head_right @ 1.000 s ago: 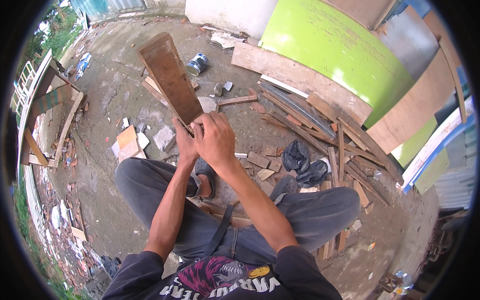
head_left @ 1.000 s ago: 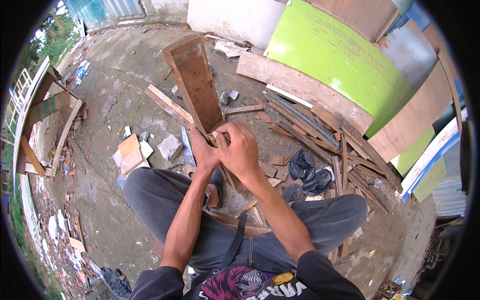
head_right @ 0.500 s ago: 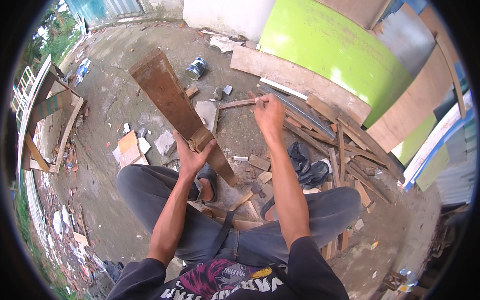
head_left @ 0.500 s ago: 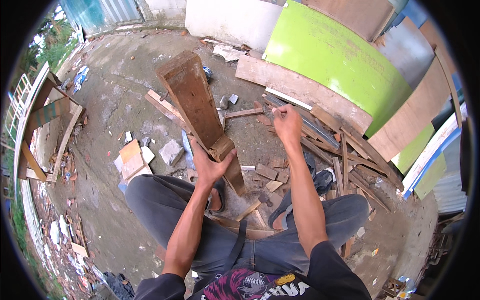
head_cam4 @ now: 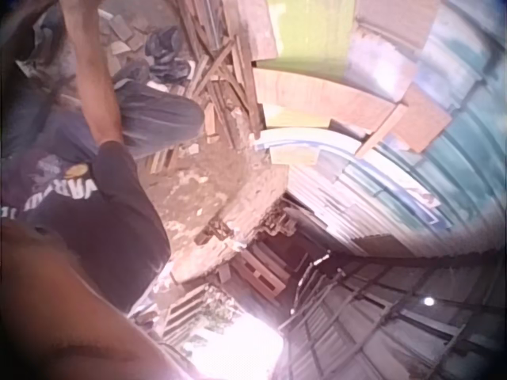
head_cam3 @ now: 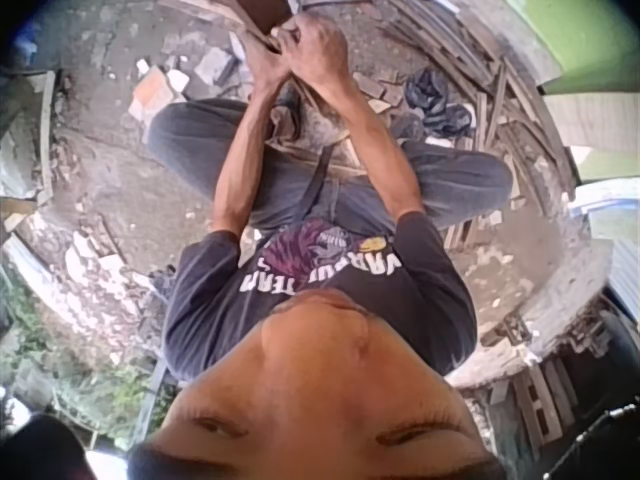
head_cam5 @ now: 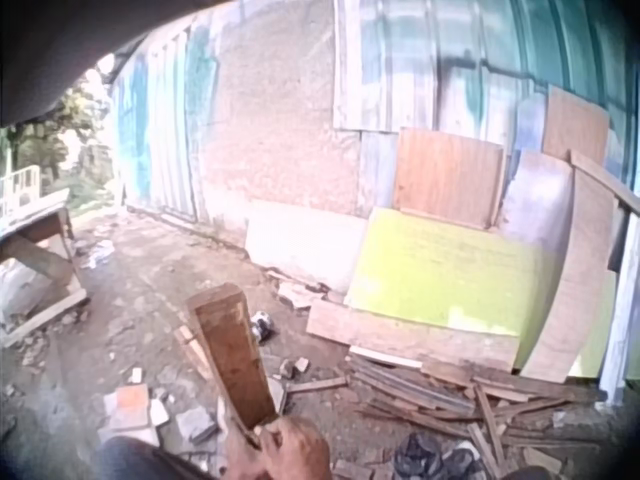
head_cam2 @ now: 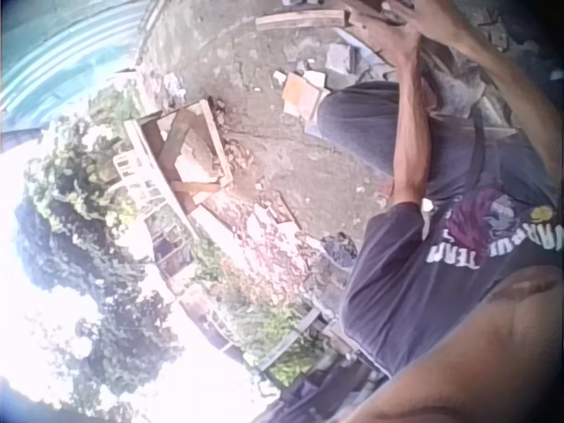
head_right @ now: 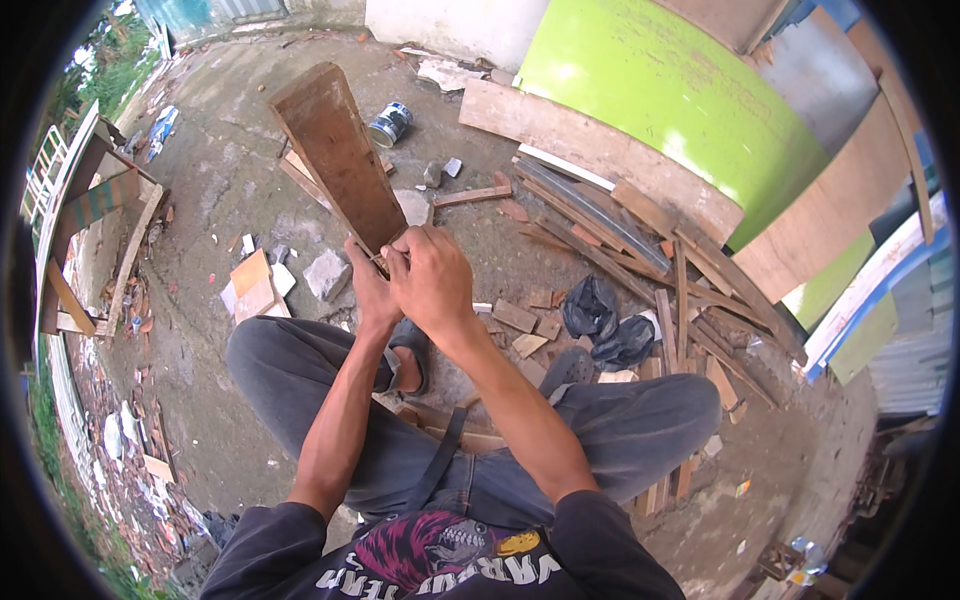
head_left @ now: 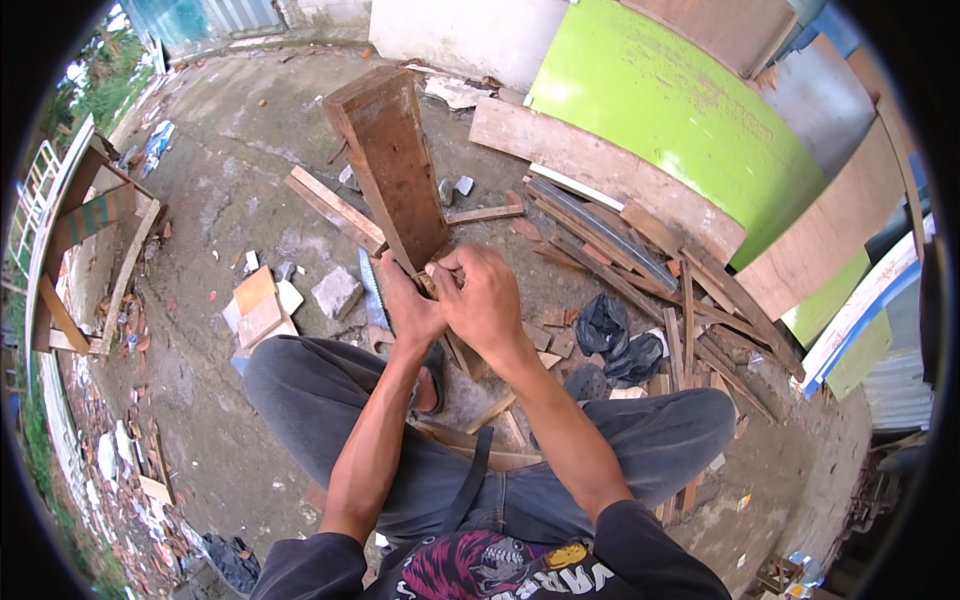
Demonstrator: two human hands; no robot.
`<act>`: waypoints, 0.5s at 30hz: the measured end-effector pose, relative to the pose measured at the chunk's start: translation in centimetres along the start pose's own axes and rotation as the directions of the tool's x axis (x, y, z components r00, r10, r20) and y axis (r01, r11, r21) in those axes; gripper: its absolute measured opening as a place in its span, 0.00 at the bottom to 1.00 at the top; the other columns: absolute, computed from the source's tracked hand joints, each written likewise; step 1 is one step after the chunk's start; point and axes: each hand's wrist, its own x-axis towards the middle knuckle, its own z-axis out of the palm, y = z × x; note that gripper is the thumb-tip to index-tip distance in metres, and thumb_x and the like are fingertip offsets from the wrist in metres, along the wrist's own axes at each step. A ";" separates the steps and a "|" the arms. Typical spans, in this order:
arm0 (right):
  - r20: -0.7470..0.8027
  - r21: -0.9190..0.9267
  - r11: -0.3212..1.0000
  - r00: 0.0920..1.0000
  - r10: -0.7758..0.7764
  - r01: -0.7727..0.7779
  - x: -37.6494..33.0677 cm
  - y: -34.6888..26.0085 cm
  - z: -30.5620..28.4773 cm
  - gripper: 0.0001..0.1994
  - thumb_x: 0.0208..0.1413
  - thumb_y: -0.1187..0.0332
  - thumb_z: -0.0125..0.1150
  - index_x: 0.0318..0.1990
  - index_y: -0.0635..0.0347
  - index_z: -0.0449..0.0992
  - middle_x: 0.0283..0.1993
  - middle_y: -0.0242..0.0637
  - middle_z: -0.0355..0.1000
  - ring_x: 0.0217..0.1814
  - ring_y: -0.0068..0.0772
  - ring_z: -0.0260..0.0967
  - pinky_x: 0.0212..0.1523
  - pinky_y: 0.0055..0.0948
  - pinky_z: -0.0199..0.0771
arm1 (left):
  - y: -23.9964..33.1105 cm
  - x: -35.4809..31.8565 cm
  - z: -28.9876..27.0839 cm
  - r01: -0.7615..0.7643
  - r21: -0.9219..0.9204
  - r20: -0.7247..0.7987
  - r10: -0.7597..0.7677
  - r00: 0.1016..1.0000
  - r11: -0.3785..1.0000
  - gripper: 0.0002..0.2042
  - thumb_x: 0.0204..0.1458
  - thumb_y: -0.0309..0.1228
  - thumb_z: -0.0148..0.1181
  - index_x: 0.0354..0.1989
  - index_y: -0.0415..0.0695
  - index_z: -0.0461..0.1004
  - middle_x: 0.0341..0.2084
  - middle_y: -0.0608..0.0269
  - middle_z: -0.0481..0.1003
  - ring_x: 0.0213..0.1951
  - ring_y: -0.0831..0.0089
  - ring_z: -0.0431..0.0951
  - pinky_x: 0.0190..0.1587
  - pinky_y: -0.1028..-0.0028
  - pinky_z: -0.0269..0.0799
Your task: The person sits on the ground and uses a hammer to repeatedly strike a long wooden plank, breaking it into smaller pieces. The person handles the wood pieces, repositioning them to continue breaking them down.
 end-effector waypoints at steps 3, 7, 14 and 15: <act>0.005 0.035 0.997 0.997 0.076 -0.076 0.3 0.3 -0.2 0.08 0.48 0.72 0.67 0.25 0.65 0.74 0.25 0.47 0.72 0.29 0.48 0.72 0.33 0.40 0.69 | 0.8 0.0 0.4 0.087 -0.077 0.002 -0.087 0.996 0.993 0.36 0.40 0.38 0.73 0.54 0.37 0.59 0.40 0.49 0.74 0.41 0.58 0.78 0.45 0.63 0.72; 0.186 -0.004 0.962 0.945 0.268 -0.273 2.0 0.3 -1.1 0.06 0.50 0.72 0.64 0.27 0.64 0.75 0.31 0.50 0.76 0.32 0.52 0.74 0.36 0.45 0.72 | 1.1 0.2 0.2 -0.032 0.003 0.015 0.032 0.999 0.999 0.33 0.45 0.38 0.71 0.53 0.38 0.58 0.40 0.51 0.74 0.42 0.63 0.77 0.46 0.66 0.72; -0.115 -0.169 0.896 0.911 0.395 -0.410 3.3 9.7 -7.2 0.11 0.53 0.65 0.66 0.26 0.65 0.77 0.25 0.44 0.75 0.26 0.45 0.73 0.30 0.39 0.71 | 2.5 -1.5 -1.3 -0.108 0.013 0.044 0.107 0.993 0.994 0.39 0.37 0.39 0.77 0.53 0.35 0.58 0.39 0.47 0.75 0.41 0.59 0.79 0.45 0.65 0.74; -0.116 -0.069 0.928 0.926 0.358 -0.367 2.4 7.5 -7.3 0.12 0.52 0.65 0.66 0.26 0.66 0.77 0.24 0.44 0.74 0.25 0.45 0.72 0.29 0.39 0.70 | 3.2 -1.6 -1.2 -0.050 0.017 0.058 0.049 0.997 0.999 0.39 0.37 0.39 0.77 0.53 0.35 0.58 0.39 0.47 0.75 0.40 0.59 0.79 0.45 0.65 0.74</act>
